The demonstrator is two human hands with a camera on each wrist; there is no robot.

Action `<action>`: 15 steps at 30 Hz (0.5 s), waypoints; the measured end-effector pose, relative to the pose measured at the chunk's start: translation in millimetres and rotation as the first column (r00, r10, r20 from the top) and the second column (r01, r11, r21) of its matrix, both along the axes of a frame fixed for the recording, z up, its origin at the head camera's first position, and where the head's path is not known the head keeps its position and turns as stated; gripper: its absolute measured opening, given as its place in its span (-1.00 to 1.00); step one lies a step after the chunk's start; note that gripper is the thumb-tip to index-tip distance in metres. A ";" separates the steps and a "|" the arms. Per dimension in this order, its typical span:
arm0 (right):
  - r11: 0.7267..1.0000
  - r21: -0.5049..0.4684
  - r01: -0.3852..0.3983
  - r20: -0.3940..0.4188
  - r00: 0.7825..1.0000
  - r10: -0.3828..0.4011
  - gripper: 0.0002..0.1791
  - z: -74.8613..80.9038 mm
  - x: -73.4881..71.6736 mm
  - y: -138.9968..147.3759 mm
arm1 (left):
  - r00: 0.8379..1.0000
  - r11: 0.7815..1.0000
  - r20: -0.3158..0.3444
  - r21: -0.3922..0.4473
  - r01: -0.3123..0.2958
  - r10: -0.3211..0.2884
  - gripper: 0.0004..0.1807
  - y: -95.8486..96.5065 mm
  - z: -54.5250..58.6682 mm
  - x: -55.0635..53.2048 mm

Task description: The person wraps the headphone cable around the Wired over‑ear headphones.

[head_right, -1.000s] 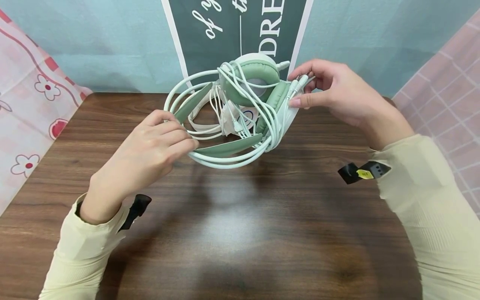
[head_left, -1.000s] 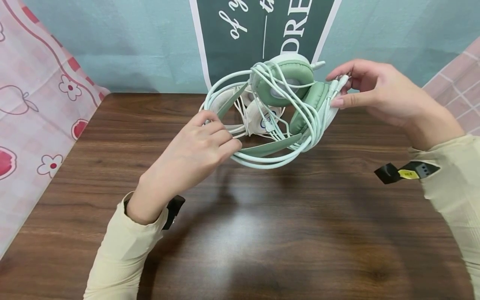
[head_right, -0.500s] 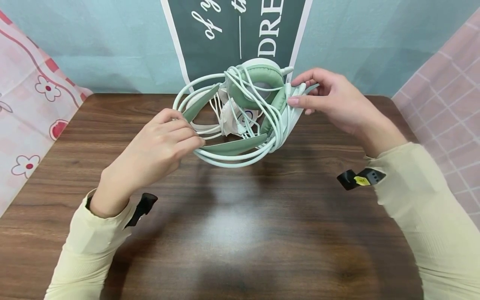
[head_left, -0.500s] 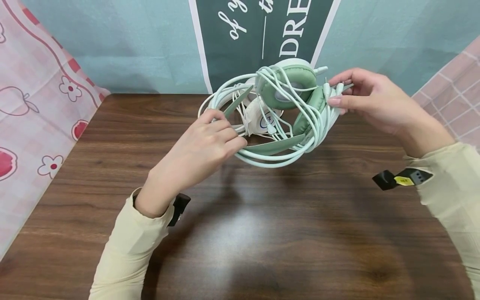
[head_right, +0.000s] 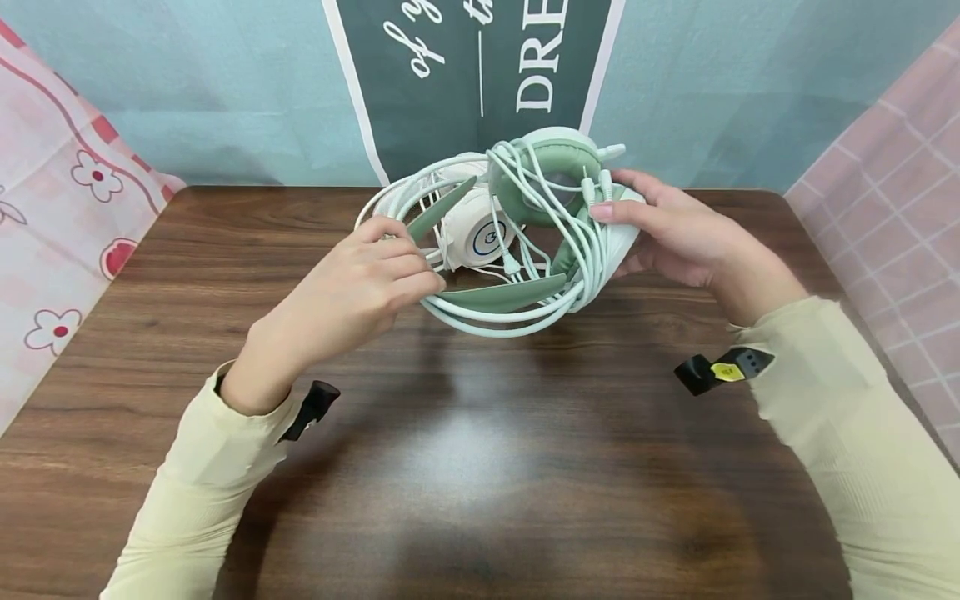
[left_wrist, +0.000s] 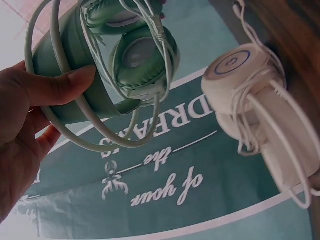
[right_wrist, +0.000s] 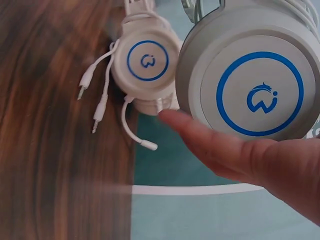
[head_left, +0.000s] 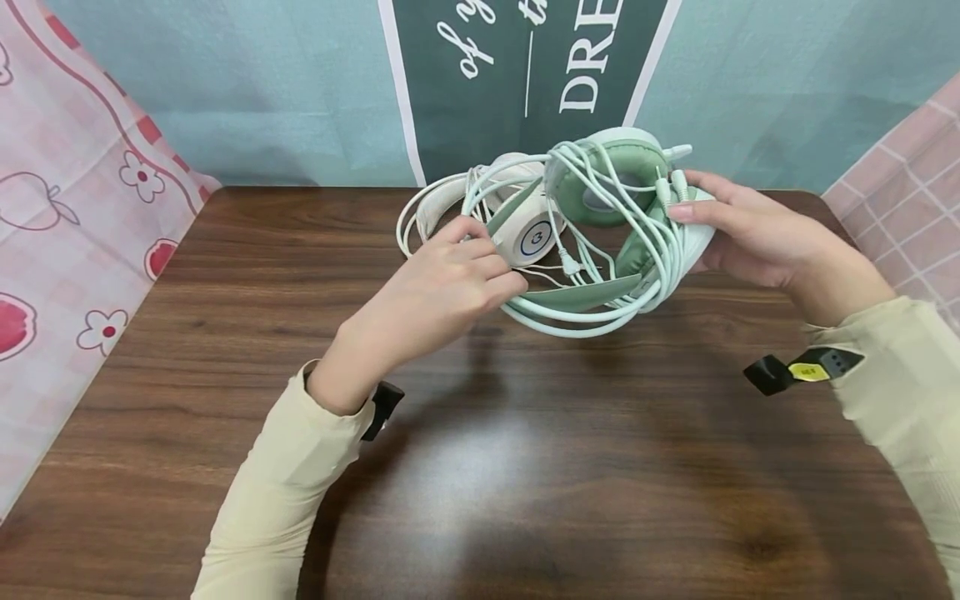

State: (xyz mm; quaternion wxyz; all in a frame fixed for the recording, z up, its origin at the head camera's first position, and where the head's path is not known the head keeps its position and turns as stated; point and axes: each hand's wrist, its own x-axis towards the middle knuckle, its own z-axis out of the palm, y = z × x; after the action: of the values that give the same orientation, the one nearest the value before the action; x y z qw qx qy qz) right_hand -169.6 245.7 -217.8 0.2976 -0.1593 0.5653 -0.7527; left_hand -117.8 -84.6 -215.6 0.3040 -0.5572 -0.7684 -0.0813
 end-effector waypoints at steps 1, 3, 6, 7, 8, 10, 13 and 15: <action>1.000 -0.011 0.017 0.006 1.000 -0.017 -0.64 -1.8 0.4 0.9 | 1.000 1.000 0.002 -0.006 0.002 -0.002 -0.78 1.6 -1.2 -1.2; 0.996 -0.033 0.079 0.002 0.997 -0.078 -0.64 -4.6 2.8 2.4 | 1.000 1.000 0.008 -0.012 0.010 -0.010 -0.79 5.0 -4.0 -3.9; 0.986 -0.053 0.161 -0.003 0.987 -0.161 -0.64 -7.0 5.4 7.2 | 0.999 0.999 0.040 -0.035 0.018 -0.017 -0.81 10.3 -8.1 -8.8; 0.982 -0.054 0.183 -0.001 0.983 -0.183 -0.64 -7.5 6.1 9.4 | 0.998 0.999 0.056 -0.042 0.024 -0.021 -0.80 12.3 -9.6 -10.8; 0.975 -0.043 0.217 0.001 0.976 -0.217 -0.64 -7.8 7.2 11.8 | 0.997 0.998 0.071 -0.053 0.028 -0.024 -0.80 14.3 -11.2 -12.7; 0.963 -0.015 0.270 0.012 0.963 -0.270 -0.65 -9.0 8.2 17.1 | 0.994 0.996 0.111 -0.082 0.034 -0.025 -0.77 18.0 -14.3 -16.3; 0.936 0.046 0.349 0.020 0.937 -0.350 -0.68 -12.0 9.6 22.8 | 0.988 0.993 0.153 -0.110 0.031 -0.014 -0.71 22.7 -18.7 -20.2; 0.913 0.076 0.401 0.014 0.915 -0.403 -0.69 -14.7 11.0 25.5 | 0.985 0.990 0.169 -0.138 0.013 0.011 -0.66 26.6 -21.3 -22.5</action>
State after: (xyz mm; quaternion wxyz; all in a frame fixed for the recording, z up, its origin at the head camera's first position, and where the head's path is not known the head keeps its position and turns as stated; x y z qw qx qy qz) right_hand -158.7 271.1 -232.5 0.1503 -0.0180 0.6081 -0.7793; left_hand -140.3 -58.1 -236.9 0.1979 -0.5684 -0.7951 -0.0751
